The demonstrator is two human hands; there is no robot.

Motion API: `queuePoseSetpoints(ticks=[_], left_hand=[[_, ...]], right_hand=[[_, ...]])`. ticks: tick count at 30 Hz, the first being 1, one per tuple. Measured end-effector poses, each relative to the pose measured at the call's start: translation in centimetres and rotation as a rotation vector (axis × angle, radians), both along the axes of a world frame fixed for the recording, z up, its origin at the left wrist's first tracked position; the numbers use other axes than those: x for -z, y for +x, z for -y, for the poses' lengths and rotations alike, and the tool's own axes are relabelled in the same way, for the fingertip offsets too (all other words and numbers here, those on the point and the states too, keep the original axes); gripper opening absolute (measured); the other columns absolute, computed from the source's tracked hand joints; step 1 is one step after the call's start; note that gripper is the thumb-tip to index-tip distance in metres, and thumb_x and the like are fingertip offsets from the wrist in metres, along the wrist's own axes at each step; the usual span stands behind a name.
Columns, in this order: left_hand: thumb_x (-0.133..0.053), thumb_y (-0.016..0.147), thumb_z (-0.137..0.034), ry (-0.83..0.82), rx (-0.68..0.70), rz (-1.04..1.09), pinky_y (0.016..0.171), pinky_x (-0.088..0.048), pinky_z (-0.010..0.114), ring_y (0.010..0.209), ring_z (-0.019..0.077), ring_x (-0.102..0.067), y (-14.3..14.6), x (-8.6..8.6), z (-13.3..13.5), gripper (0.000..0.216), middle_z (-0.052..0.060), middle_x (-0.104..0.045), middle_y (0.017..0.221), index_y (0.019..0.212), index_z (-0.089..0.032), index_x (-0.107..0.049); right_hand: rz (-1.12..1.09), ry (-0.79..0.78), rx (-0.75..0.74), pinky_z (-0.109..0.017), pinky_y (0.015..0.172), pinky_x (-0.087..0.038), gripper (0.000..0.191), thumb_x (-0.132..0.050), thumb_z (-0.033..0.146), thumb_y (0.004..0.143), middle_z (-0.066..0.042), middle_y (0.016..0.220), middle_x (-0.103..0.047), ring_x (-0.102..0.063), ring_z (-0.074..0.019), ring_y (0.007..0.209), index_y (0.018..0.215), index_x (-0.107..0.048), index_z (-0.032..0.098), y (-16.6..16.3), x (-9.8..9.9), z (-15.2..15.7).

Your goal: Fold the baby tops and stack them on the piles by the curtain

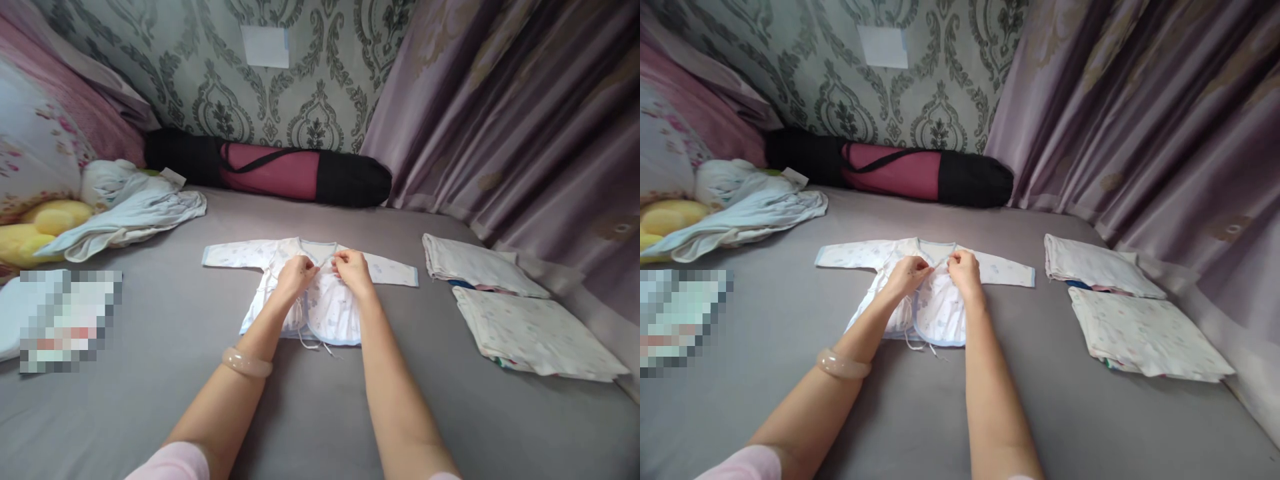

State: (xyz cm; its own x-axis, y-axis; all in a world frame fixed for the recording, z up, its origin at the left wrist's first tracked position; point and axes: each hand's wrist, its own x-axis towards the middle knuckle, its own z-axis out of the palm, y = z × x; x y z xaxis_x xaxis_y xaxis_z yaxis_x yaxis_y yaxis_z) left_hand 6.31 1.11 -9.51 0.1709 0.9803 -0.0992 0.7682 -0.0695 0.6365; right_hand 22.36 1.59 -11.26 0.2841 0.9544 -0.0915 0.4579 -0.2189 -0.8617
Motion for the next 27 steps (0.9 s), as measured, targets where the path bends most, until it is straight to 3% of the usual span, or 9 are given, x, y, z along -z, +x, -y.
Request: queuePoseSetpoints(ticks=[4, 7, 10, 13, 19, 23, 27], left_hand=[[-0.057, 0.083, -0.024, 0.000, 0.004, 0.049, 0.066, -0.043, 0.023, 0.078, 0.0172, -0.064, -0.1, 0.1, -0.1, 0.017, 0.006, -0.072, 0.087, 0.091, -0.016, -0.070], [-0.055, 0.083, -0.022, 0.003, -0.003, 0.032, 0.064, -0.043, 0.024, 0.075, 0.0174, -0.063, -0.2, 0.2, -0.2, 0.018, 0.006, -0.072, 0.086, 0.094, -0.016, -0.068], [-0.053, 0.084, -0.021, 0.020, -0.018, -0.027, 0.067, -0.043, 0.026, 0.078, 0.0193, -0.064, -0.1, 0.3, -0.1, 0.018, 0.007, -0.072, 0.087, 0.094, -0.018, -0.068], [-0.052, 0.084, -0.020, 0.010, -0.016, -0.046, 0.068, -0.043, 0.027, 0.078, 0.0200, -0.065, -0.1, 0.2, 0.1, 0.020, 0.007, -0.071, 0.086, 0.096, -0.019, -0.067], [-0.050, 0.086, -0.019, 0.013, -0.014, -0.031, 0.070, -0.043, 0.027, 0.085, 0.0210, -0.066, 0.0, -0.1, 0.3, 0.023, 0.007, -0.072, 0.090, 0.102, -0.020, -0.066], [-0.049, 0.088, -0.021, -0.010, -0.030, -0.088, 0.073, -0.043, 0.028, 0.092, 0.0227, -0.065, 0.1, -0.2, 0.3, 0.020, 0.010, -0.072, 0.098, 0.097, -0.018, -0.066], [-0.047, 0.089, -0.018, 0.013, -0.026, -0.134, 0.076, -0.044, 0.029, 0.093, 0.0224, -0.063, 0.2, -0.1, 0.7, 0.023, 0.010, -0.069, 0.100, 0.107, -0.017, -0.061]], right_hand=[[0.263, 0.071, -0.113, -0.026, 0.082, -0.050, 0.014, -0.056, 0.020, 0.087, -0.004, 0.092, -0.073, -0.067, -0.0173, 0.091, 0.091, -0.070, 0.020, -0.8, 0.0, 0.4], [0.440, 0.086, -0.156, -0.027, 0.090, -0.045, 0.022, -0.052, 0.019, 0.091, -0.008, 0.104, -0.071, -0.064, -0.0190, 0.101, 0.104, -0.070, 0.019, -1.5, -0.3, 1.0], [0.575, 0.080, -0.178, -0.028, 0.089, -0.045, 0.034, -0.047, 0.019, 0.095, -0.012, 0.115, -0.065, -0.063, -0.0208, 0.104, 0.125, -0.064, 0.020, -2.0, -0.4, 1.5], [0.664, 0.051, -0.246, -0.028, 0.084, -0.046, 0.042, -0.040, 0.018, 0.097, -0.011, 0.118, -0.060, -0.064, -0.0212, 0.100, 0.133, -0.059, 0.028, -2.3, -0.4, 1.8], [0.733, 0.043, -0.246, -0.029, 0.079, -0.045, 0.036, -0.039, 0.017, 0.097, -0.010, 0.117, -0.058, -0.064, -0.0209, 0.095, 0.121, -0.065, 0.026, -2.6, -0.6, 1.8], [0.687, 0.125, -0.191, -0.029, 0.080, -0.044, 0.029, -0.043, 0.020, 0.097, -0.008, 0.116, -0.061, -0.062, -0.0207, 0.098, 0.114, -0.065, 0.024, -2.7, -0.2, 1.6], [0.616, 0.205, -0.171, -0.028, 0.083, -0.042, 0.024, -0.045, 0.016, 0.094, -0.007, 0.106, -0.067, -0.059, -0.0204, 0.101, 0.106, -0.065, 0.021, -2.9, 0.4, 1.3]])
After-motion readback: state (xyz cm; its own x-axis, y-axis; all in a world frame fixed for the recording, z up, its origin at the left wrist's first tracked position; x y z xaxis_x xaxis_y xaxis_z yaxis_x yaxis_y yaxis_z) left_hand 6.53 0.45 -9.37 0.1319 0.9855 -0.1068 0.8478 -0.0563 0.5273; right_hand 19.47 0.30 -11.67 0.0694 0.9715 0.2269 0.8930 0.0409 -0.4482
